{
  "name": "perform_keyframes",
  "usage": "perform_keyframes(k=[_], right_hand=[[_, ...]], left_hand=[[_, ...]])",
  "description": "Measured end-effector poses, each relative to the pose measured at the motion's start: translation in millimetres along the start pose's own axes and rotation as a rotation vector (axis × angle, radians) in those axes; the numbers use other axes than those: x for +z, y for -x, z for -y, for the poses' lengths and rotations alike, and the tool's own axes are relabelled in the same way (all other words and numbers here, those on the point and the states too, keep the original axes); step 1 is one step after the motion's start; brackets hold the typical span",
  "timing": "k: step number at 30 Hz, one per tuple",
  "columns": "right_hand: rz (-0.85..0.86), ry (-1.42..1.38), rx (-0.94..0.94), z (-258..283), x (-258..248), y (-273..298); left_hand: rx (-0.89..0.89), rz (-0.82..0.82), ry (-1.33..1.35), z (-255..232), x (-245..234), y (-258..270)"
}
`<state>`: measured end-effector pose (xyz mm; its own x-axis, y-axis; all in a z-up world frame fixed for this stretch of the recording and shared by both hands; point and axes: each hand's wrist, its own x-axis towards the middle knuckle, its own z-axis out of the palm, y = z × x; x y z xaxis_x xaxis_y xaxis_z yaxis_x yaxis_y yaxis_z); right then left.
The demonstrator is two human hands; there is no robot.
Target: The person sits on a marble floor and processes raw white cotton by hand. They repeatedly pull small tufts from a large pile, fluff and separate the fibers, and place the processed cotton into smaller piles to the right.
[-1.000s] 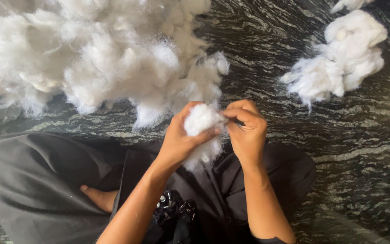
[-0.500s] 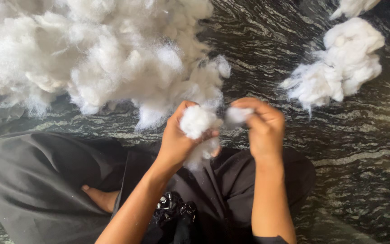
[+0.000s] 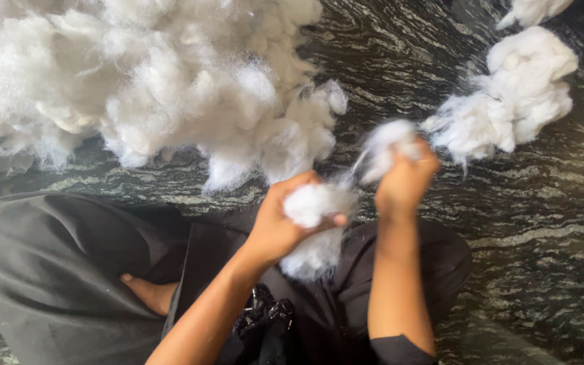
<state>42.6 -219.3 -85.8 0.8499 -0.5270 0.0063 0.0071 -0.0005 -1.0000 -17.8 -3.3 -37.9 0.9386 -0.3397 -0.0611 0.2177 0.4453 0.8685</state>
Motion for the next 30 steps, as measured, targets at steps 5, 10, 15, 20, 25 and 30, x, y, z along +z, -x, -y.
perform_keyframes(k=[5,10,15,20,25,30], right_hand=[[0.124,-0.139,0.022,25,-9,3],[0.572,0.046,0.138,58,36,80],[0.757,0.350,-0.393,79,67,110],[0.580,0.402,-0.387,59,64,124],[0.467,0.510,-0.642,64,60,140],[0.322,0.487,-0.665,72,55,165]], left_hand=[[-0.234,-0.322,0.262,-24,-10,1],[-0.154,-0.372,0.264,-13,-3,-8],[-0.101,-0.501,0.296,2,-12,-2],[0.079,-0.540,-0.356,8,-1,15],[0.117,-0.431,-0.396,-8,-4,36],[0.282,-0.284,-0.581,-34,-7,65]])
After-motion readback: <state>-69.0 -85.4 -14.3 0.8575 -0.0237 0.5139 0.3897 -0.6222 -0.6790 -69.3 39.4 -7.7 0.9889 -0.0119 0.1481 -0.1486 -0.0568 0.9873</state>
